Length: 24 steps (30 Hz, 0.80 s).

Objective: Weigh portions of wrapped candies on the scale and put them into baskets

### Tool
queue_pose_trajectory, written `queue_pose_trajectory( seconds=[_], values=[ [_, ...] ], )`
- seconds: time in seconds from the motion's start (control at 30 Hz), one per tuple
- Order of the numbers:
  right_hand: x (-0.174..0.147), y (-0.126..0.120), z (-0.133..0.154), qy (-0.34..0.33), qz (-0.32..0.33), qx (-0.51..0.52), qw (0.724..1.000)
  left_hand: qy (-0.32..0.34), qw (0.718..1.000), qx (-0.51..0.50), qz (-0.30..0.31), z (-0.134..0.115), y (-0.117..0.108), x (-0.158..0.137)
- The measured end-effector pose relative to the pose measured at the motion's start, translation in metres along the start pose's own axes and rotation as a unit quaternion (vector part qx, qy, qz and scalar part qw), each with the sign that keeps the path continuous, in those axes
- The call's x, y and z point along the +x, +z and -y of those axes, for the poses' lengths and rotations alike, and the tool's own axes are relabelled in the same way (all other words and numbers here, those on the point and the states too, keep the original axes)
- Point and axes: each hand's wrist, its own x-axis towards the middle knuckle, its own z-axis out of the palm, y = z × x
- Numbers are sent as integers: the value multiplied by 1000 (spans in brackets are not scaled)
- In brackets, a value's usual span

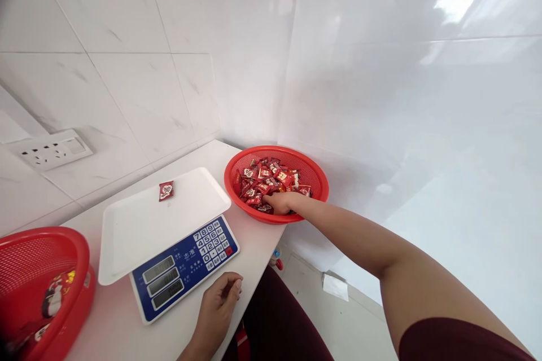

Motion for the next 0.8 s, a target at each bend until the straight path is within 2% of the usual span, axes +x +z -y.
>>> queue_pose_trajectory(
  seconds=[0.17, 0.4, 0.5, 0.63, 0.73, 0.8],
  values=[
    [0, -5, -5, -20, -23, 48, 998, 5, 1000, -2, 2, 2, 0, 0],
    [-13, -36, -26, -24, -97, 176, 979, 10, 1000, 2, 2, 5, 1, 0],
    [-22, -44, -32, -29, -110, 200, 973, 15, 1000, 0, -1, 6, 2, 0],
    [-21, -35, -28, -29, -58, 171, 983, 27, 1000, 13, -5, 8, 2, 1],
    [-12, -16, -17, -22, -7, 114, 993, 29, 999, 22, -6, 8, 2, 1],
    [-5, -3, -9, -10, -2, 75, 997, 26, 999, 23, -5, 8, 2, 1]
  ],
)
